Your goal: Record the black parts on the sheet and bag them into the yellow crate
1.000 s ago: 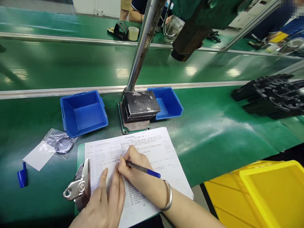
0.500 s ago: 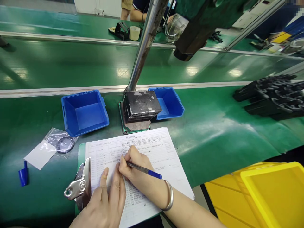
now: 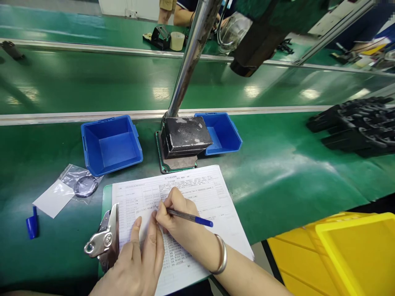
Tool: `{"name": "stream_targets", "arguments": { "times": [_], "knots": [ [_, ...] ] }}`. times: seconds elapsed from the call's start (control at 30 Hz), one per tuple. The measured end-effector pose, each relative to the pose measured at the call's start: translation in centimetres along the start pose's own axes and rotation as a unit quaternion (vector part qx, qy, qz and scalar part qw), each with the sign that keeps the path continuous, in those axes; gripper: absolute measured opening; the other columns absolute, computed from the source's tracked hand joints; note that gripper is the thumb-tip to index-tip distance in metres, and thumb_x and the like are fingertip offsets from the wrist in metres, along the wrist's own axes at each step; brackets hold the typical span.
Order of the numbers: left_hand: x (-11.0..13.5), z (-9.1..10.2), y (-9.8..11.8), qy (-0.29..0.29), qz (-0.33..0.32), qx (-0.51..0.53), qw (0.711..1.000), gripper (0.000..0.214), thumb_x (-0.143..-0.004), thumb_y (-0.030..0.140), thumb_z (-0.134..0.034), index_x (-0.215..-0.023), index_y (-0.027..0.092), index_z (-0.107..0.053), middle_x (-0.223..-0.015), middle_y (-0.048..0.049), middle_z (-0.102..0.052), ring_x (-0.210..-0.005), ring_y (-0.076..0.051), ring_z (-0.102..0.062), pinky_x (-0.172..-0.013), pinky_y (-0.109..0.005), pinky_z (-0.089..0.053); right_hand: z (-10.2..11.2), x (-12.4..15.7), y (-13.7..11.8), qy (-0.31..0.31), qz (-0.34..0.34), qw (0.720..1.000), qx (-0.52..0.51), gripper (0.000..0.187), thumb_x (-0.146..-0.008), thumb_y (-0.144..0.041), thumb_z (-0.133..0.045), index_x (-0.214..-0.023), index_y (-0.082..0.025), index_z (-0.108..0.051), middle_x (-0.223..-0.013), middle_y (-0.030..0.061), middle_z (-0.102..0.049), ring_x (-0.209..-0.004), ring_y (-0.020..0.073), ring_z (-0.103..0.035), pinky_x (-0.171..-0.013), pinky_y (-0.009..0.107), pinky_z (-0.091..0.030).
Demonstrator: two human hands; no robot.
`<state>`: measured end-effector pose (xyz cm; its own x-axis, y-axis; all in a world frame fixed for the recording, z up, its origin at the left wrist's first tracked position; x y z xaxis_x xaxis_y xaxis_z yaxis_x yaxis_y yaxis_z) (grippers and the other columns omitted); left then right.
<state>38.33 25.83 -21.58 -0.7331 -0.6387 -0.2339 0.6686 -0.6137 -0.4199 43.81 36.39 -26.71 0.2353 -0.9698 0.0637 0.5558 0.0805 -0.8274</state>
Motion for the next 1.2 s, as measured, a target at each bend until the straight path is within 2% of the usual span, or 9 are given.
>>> {"name": "stream_targets", "arguments": {
  "times": [0.37, 0.53, 0.67, 0.77, 0.87, 0.97, 1.03, 1.2],
  "knots": [
    [0.4, -0.4, 0.5, -0.009, 0.001, -0.009, 1.0, 0.047, -0.085, 0.031, -0.051, -0.118, -0.001, -0.06, -0.116, -0.0265, -0.066, -0.076, -0.029, -0.07, -0.095, -0.058, -0.04, 0.2, 0.3, 0.2, 0.01, 0.002, 0.999, 0.034, 0.02, -0.086, -0.023, -0.049, -0.072, -0.025, -0.035, -0.046, -0.0073, -0.053, -0.041, 0.0106, -0.053, -0.044, 0.022, -0.039],
    [0.2, -0.4, 0.4, -0.008, -0.002, -0.026, 1.0, 0.045, -0.085, 0.03, -0.051, -0.117, 0.0, -0.061, -0.114, -0.0241, -0.068, -0.075, -0.028, -0.07, -0.086, -0.052, -0.044, 0.3, 0.3, 0.1, 0.017, -0.01, 1.0, 0.01, 0.02, -0.088, -0.025, -0.046, -0.073, -0.025, -0.034, -0.044, -0.0077, -0.053, -0.038, 0.0104, -0.053, -0.043, 0.022, -0.041],
    [0.2, -0.1, 0.3, 0.003, -0.004, -0.019, 1.0, 0.044, -0.084, 0.031, -0.051, -0.115, 0.001, -0.062, -0.111, -0.0225, -0.07, -0.079, -0.03, -0.071, -0.09, -0.056, -0.043, 0.4, 0.4, 0.3, 0.021, -0.016, 1.0, -0.006, 0.021, -0.087, -0.023, -0.048, -0.072, -0.025, -0.034, -0.043, -0.0074, -0.053, -0.037, 0.0109, -0.053, -0.041, 0.022, -0.04],
    [0.5, -0.2, 0.6, -0.005, -0.008, -0.013, 1.0, 0.047, -0.084, 0.033, -0.052, -0.117, 0.001, -0.062, -0.116, -0.0228, -0.068, -0.085, -0.032, -0.071, -0.096, -0.059, -0.04, 0.4, 0.3, 0.3, 0.014, -0.015, 0.996, -0.09, 0.023, -0.09, -0.025, -0.049, -0.072, -0.025, -0.034, -0.044, -0.0062, -0.055, -0.035, 0.0108, -0.052, -0.04, 0.022, -0.041],
    [0.8, -0.6, 0.7, -0.029, 0.005, -0.02, 0.999, 0.051, -0.084, 0.036, -0.05, -0.123, 0.003, -0.061, -0.124, -0.0221, -0.064, -0.097, -0.035, -0.068, -0.1, -0.058, -0.038, 1.1, 0.0, 0.3, 0.044, -0.021, 0.977, -0.207, 0.025, -0.094, -0.032, -0.049, -0.075, -0.025, -0.033, -0.049, -0.006, -0.058, -0.034, 0.0093, -0.051, -0.036, 0.02, -0.04],
    [1.0, -0.9, 0.8, -0.032, 0.014, -0.022, 0.999, 0.052, -0.085, 0.035, -0.047, -0.124, 0.004, -0.062, -0.127, -0.0211, -0.063, -0.104, -0.036, -0.066, -0.101, -0.057, -0.038, 2.0, -0.2, -0.4, 0.06, -0.022, 0.967, -0.248, 0.026, -0.094, -0.037, -0.053, -0.078, -0.024, -0.036, -0.057, -0.0054, -0.06, -0.037, 0.0087, -0.053, -0.034, 0.019, -0.04],
    [1.1, -0.8, 0.8, -0.018, 0.025, -0.009, 0.999, 0.052, -0.083, 0.034, -0.047, -0.123, 0.002, -0.062, -0.126, -0.0223, -0.062, -0.105, -0.038, -0.066, -0.099, -0.055, -0.039, 2.6, 0.3, -1.2, 0.045, -0.021, 0.972, -0.229, 0.026, -0.093, -0.037, -0.055, -0.079, -0.023, -0.039, -0.062, -0.0032, -0.063, -0.043, 0.0096, -0.058, -0.038, 0.019, -0.043],
    [1.2, -1.0, 0.8, 0.0, 0.062, 0.036, 0.997, 0.051, -0.079, 0.033, -0.053, -0.114, -0.003, -0.062, -0.123, -0.0295, -0.062, -0.109, -0.043, -0.063, -0.092, -0.051, -0.041, 2.7, 2.7, -1.8, -0.05, -0.022, 0.991, -0.12, 0.017, -0.093, -0.033, -0.056, -0.084, -0.022, -0.047, -0.069, -0.0004, -0.067, -0.056, 0.0106, -0.063, -0.051, 0.022, -0.048]
  ]
}}
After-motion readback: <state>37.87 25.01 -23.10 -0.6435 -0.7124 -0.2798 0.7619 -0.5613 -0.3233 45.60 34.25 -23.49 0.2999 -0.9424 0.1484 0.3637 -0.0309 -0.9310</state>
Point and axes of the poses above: each hand's wrist, its own x-axis away from the middle knuckle, its own z-axis out of the back of the hand, y = z × x, the point moved 10 cm from there along -x, towards the middle knuckle
